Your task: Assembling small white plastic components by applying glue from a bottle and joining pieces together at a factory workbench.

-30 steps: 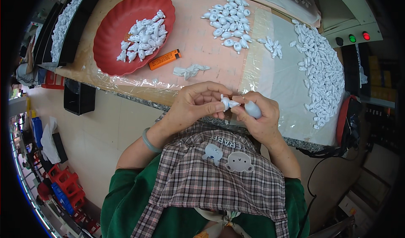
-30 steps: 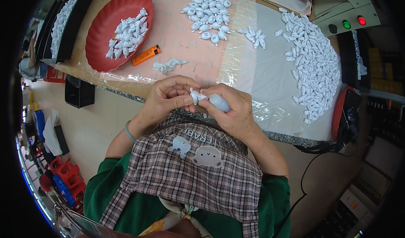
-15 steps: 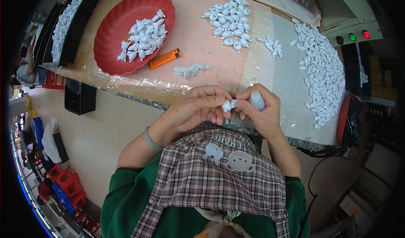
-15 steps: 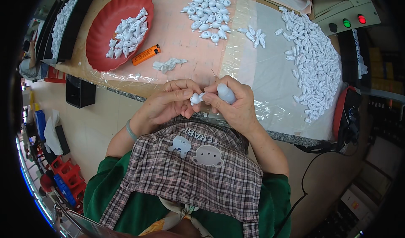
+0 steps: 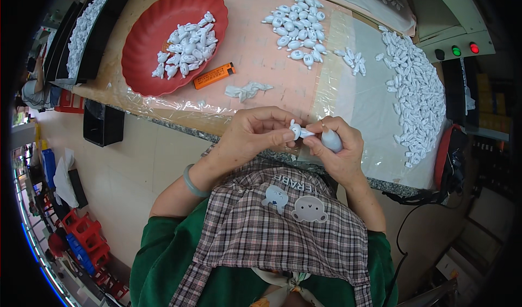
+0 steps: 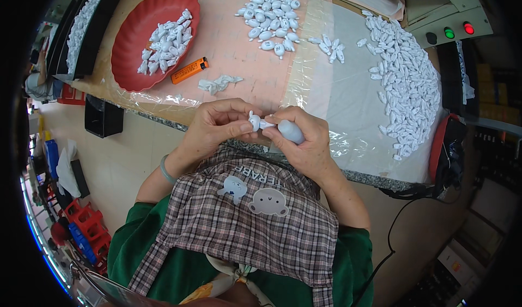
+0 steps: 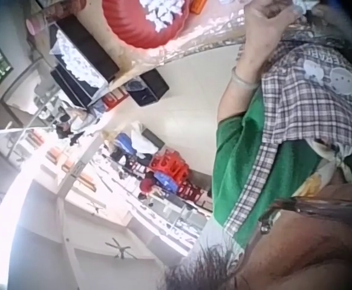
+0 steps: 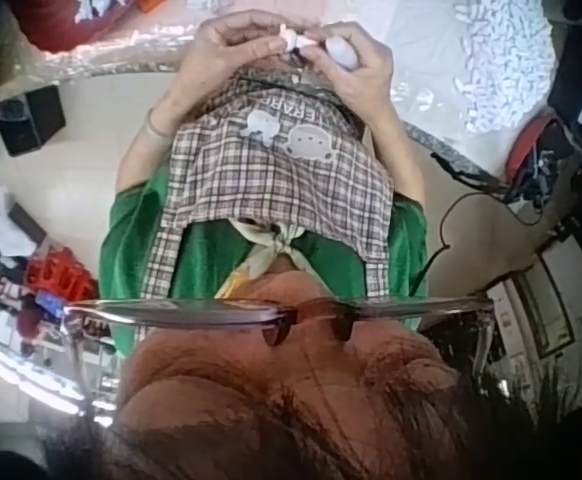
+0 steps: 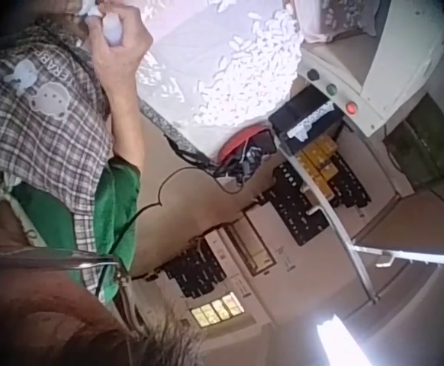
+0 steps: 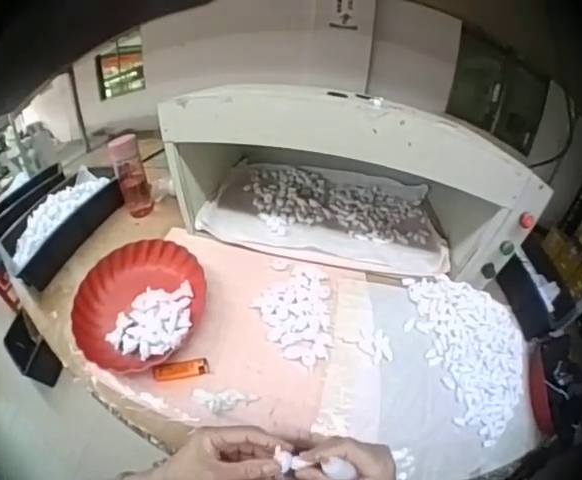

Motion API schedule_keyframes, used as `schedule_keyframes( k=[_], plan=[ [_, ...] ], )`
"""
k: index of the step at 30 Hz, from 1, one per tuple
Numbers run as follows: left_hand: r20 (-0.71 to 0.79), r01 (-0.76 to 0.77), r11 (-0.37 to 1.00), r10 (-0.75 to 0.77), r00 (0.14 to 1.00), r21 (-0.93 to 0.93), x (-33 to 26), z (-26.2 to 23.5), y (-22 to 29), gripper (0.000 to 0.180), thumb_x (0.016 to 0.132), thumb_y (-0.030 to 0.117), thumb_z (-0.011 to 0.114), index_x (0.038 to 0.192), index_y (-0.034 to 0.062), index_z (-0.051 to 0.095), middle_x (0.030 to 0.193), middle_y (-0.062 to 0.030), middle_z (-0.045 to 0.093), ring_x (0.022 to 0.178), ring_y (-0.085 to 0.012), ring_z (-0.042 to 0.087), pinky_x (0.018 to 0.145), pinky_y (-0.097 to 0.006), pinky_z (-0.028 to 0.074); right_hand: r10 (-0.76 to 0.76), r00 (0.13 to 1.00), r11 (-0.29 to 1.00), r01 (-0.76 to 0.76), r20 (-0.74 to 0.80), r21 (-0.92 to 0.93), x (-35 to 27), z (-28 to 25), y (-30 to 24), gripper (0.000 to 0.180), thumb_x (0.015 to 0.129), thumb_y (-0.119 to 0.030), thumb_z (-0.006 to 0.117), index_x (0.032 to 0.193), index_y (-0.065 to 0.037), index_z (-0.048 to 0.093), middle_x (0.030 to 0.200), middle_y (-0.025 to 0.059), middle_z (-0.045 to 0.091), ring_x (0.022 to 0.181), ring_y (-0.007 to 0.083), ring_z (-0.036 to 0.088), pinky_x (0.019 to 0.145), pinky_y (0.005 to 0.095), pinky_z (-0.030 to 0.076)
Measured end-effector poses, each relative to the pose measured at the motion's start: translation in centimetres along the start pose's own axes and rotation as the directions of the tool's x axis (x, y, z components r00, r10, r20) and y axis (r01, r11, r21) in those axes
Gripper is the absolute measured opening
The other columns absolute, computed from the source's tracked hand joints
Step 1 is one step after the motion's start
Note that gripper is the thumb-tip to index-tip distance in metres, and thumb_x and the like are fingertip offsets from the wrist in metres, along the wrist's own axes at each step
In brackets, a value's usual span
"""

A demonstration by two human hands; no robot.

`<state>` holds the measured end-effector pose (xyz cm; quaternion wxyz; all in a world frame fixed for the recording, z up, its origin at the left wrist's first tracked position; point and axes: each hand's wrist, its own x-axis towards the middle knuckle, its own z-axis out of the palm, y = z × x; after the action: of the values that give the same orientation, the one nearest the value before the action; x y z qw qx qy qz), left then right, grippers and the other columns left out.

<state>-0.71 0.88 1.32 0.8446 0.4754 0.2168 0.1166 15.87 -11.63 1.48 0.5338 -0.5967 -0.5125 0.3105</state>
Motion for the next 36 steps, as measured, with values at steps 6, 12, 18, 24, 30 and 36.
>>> schedule_keyframes(
  k=[6,12,18,24,30,36],
  plan=[
    [0.042,-0.157,0.985,0.155,0.987,0.064,0.1,0.0,-0.9,0.027,0.086,-0.001,0.062,0.113,-0.0037,0.058,0.106,-0.0108,0.062,0.094,-0.0154,0.063,0.083,-0.027,0.054,0.061,0.997,0.997,-0.063,-0.048,-0.041,-0.4,0.6,0.1,0.017,0.080,0.000,0.071,0.094,0.001,0.062,0.081,0.0069,0.065,0.063,0.0072,0.058,0.055,0.0198,0.046],
    [0.000,-0.208,0.950,0.214,0.977,0.231,-0.4,0.7,-0.7,0.022,0.084,-0.003,0.064,0.105,-0.0044,0.062,0.108,-0.0116,0.063,0.096,-0.0165,0.064,0.085,-0.027,0.054,-0.200,0.978,0.955,0.181,-0.062,-0.235,-0.4,0.8,0.1,0.015,0.077,0.001,0.072,0.089,0.001,0.063,0.078,0.0085,0.066,0.062,0.0108,0.061,0.055,0.0206,0.047],
    [0.114,-0.432,0.662,0.466,0.877,0.612,-0.4,0.6,-0.6,0.019,0.077,0.000,0.070,0.095,-0.0025,0.068,0.100,-0.0134,0.068,0.089,-0.0209,0.068,0.076,-0.028,0.056,-0.155,0.982,0.971,0.131,-0.108,-0.198,-1.2,1.3,0.7,0.018,0.072,-0.002,0.076,0.084,0.000,0.063,0.076,0.0111,0.066,0.067,0.0201,0.066,0.058,0.0262,0.050],
    [0.189,-0.504,0.540,0.533,0.825,0.674,0.4,0.5,-0.1,0.020,0.076,0.002,0.070,0.096,0.0003,0.068,0.092,-0.0115,0.069,0.083,-0.0237,0.068,0.070,-0.030,0.055,-0.058,0.996,0.998,0.056,-0.061,-0.041,-0.8,1.2,1.7,0.012,0.078,0.003,0.070,0.085,0.002,0.061,0.076,0.0089,0.065,0.056,0.0097,0.059,0.050,0.0214,0.046],
    [0.203,-0.520,0.515,0.550,0.810,0.681,-0.1,0.3,0.8,0.024,0.074,0.002,0.071,0.098,0.0023,0.069,0.092,-0.0101,0.070,0.080,-0.0228,0.068,0.068,-0.031,0.054,0.120,0.991,0.992,-0.118,-0.066,0.038,-0.2,1.5,0.6,0.010,0.079,0.005,0.066,0.084,0.002,0.058,0.073,0.0068,0.062,0.056,0.0094,0.058,0.049,0.0202,0.045],
    [0.331,-0.669,0.459,0.618,0.713,0.584,-0.2,-0.5,-1.5,0.022,0.086,0.013,0.059,0.104,0.0013,0.065,0.094,-0.0134,0.064,0.082,-0.0299,0.062,0.072,-0.037,0.051,0.265,0.956,0.963,-0.255,-0.128,0.088,-1.7,1.5,1.2,0.012,0.079,0.007,0.064,0.086,0.001,0.056,0.070,0.0065,0.058,0.052,0.0093,0.053,0.045,0.0206,0.042]
  ],
)
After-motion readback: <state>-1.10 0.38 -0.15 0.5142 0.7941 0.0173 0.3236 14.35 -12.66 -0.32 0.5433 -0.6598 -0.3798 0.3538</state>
